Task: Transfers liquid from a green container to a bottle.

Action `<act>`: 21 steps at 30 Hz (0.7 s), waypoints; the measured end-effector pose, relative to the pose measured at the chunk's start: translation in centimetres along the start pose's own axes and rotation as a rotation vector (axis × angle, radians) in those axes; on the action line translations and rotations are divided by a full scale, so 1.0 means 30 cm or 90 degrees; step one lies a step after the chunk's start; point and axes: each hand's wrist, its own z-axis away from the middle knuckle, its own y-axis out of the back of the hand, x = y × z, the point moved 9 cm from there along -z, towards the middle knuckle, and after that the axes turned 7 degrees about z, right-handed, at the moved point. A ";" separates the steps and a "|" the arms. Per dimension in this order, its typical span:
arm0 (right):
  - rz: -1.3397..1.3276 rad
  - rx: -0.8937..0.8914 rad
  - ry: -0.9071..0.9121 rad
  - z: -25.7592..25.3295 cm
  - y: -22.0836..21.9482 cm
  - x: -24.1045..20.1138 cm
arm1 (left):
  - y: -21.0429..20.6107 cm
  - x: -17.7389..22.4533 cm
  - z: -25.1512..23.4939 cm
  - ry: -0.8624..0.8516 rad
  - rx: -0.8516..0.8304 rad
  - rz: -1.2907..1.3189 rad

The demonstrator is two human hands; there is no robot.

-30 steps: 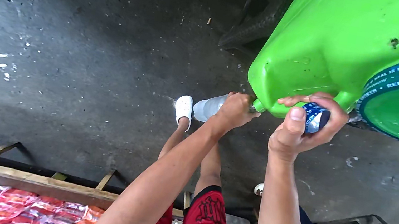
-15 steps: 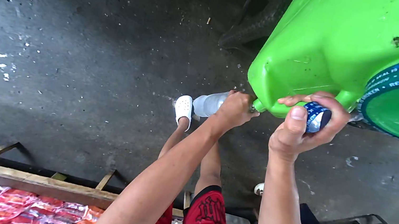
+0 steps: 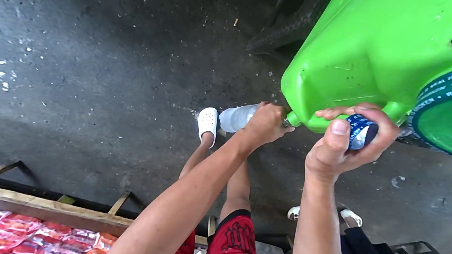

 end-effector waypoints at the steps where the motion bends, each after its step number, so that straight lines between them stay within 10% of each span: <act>1: -0.001 0.000 0.000 0.000 0.000 0.000 | 0.000 0.001 0.000 0.000 -0.001 0.000; 21: -0.004 -0.001 -0.009 -0.006 0.003 0.000 | 0.010 0.026 0.005 0.004 0.031 -0.039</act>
